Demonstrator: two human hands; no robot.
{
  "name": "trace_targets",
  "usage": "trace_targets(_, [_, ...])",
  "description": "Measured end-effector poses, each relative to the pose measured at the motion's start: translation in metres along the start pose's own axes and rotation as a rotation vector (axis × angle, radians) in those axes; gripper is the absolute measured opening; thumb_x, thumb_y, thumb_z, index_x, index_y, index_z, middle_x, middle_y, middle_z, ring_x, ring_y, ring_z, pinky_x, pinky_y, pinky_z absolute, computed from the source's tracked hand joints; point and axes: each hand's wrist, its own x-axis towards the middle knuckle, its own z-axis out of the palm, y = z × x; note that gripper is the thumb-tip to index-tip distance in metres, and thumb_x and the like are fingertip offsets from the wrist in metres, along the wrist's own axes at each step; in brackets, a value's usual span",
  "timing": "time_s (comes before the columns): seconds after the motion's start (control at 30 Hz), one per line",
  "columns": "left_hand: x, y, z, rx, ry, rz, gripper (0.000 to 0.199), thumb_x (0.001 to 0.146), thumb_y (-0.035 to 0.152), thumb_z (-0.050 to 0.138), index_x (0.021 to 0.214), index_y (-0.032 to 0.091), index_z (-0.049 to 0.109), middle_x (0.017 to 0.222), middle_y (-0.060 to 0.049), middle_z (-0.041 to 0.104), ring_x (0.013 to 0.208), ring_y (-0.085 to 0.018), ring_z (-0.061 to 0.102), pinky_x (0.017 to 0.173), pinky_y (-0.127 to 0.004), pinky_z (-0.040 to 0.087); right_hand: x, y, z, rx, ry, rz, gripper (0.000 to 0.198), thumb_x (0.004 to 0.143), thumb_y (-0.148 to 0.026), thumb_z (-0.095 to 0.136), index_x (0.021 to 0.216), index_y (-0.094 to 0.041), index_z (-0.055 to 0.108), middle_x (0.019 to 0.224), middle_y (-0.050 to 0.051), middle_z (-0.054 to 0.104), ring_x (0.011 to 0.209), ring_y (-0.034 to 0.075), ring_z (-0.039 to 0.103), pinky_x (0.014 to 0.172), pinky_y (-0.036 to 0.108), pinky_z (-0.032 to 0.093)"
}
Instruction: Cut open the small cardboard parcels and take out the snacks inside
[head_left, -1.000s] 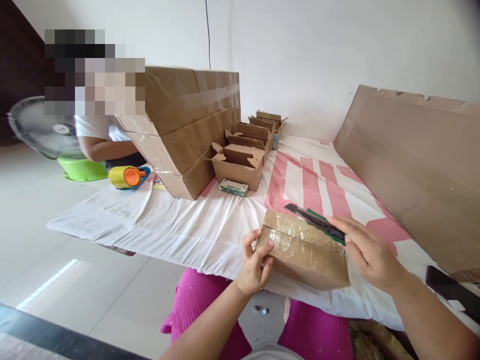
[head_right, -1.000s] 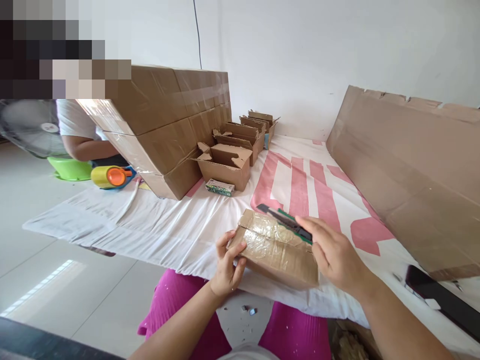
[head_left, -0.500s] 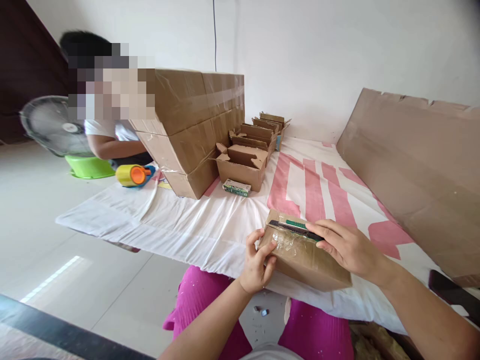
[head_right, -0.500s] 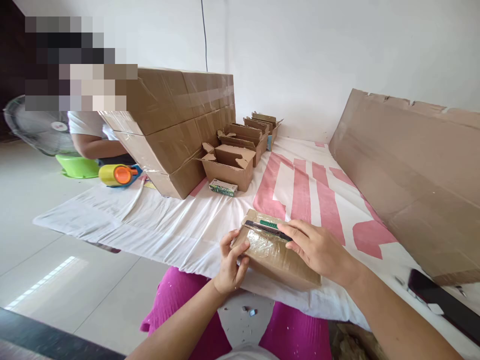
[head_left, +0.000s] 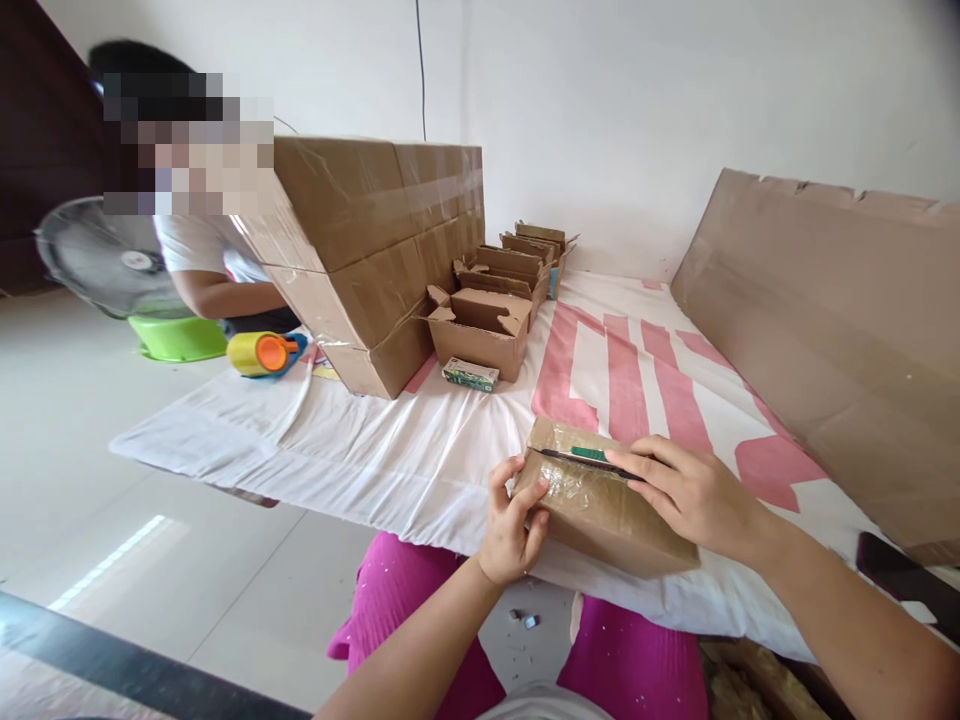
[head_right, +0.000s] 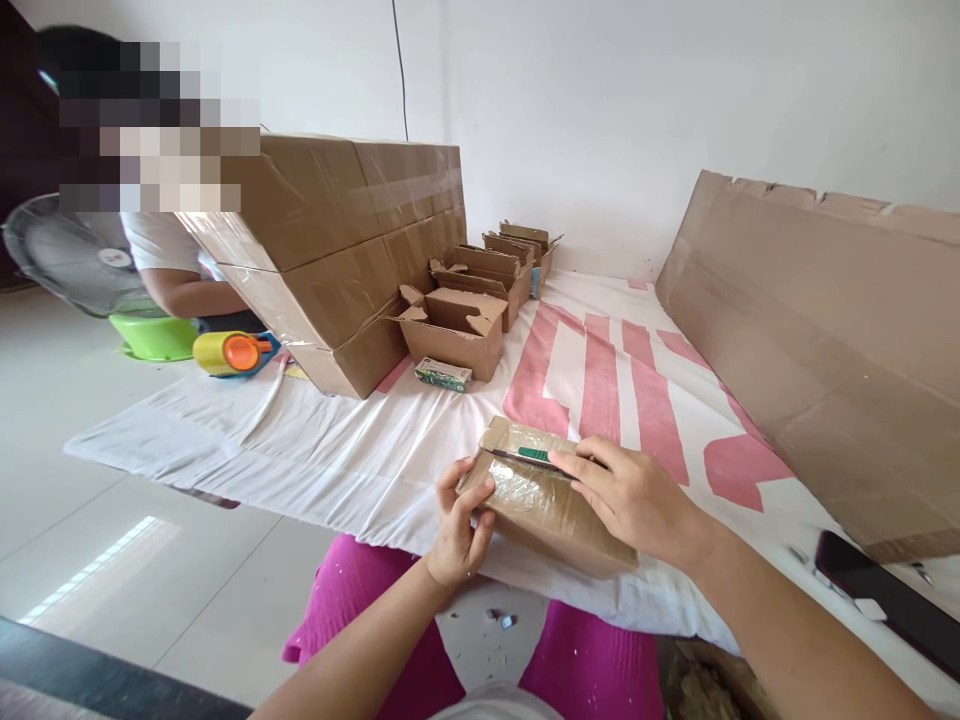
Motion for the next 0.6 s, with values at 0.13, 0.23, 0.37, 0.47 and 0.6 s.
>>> trace_targets(0.13, [0.0, -0.001, 0.0, -0.004, 0.0, 0.021, 0.035, 0.09, 0.015, 0.046, 0.124, 0.022, 0.047, 0.137, -0.014, 0.033, 0.134, -0.027, 0.036, 0.106, -0.05, 0.041, -0.003, -0.006, -0.004, 0.053, -0.046, 0.005, 0.039, 0.096, -0.014, 0.043, 0.133, -0.023, 0.053, 0.107, 0.007, 0.062, 0.084, 0.014, 0.066, 0.07, 0.026, 0.057])
trace_targets(0.23, [-0.002, -0.003, 0.001, -0.003, 0.004, 0.025, 0.035, 0.09, 0.015, 0.046, 0.124, 0.023, 0.047, 0.138, -0.014, 0.033, 0.134, -0.028, 0.036, 0.106, -0.051, 0.041, -0.01, -0.008, -0.012, 0.033, -0.099, 0.037, 0.038, 0.097, -0.016, 0.042, 0.132, -0.022, 0.054, 0.106, 0.007, 0.061, 0.077, 0.013, 0.065, 0.067, 0.026, 0.056])
trace_targets(0.37, [-0.003, -0.002, 0.002, 0.001, 0.004, 0.018, 0.035, 0.09, 0.015, 0.046, 0.125, 0.023, 0.047, 0.138, -0.014, 0.032, 0.134, -0.028, 0.036, 0.106, -0.051, 0.041, -0.014, -0.01, -0.021, -0.007, -0.144, 0.058, 0.039, 0.097, -0.016, 0.041, 0.133, -0.023, 0.054, 0.106, 0.006, 0.062, 0.071, 0.011, 0.063, 0.062, 0.025, 0.054])
trace_targets(0.47, [-0.002, -0.002, 0.001, 0.007, 0.002, 0.02, 0.036, 0.09, 0.014, 0.046, 0.125, 0.023, 0.046, 0.138, -0.014, 0.032, 0.134, -0.028, 0.036, 0.106, -0.051, 0.041, -0.014, -0.012, -0.024, -0.025, -0.148, 0.067, 0.039, 0.097, -0.017, 0.041, 0.132, -0.023, 0.055, 0.105, 0.005, 0.062, 0.065, 0.01, 0.061, 0.057, 0.024, 0.052])
trace_targets(0.6, [-0.001, -0.001, -0.002, 0.04, -0.013, 0.035, 0.037, 0.09, 0.014, 0.046, 0.126, 0.024, 0.046, 0.137, -0.013, 0.034, 0.133, -0.028, 0.038, 0.106, -0.051, 0.042, -0.017, -0.012, -0.033, -0.028, -0.193, 0.092, 0.04, 0.098, -0.019, 0.039, 0.134, -0.026, 0.054, 0.107, 0.005, 0.062, 0.069, 0.011, 0.063, 0.06, 0.024, 0.053])
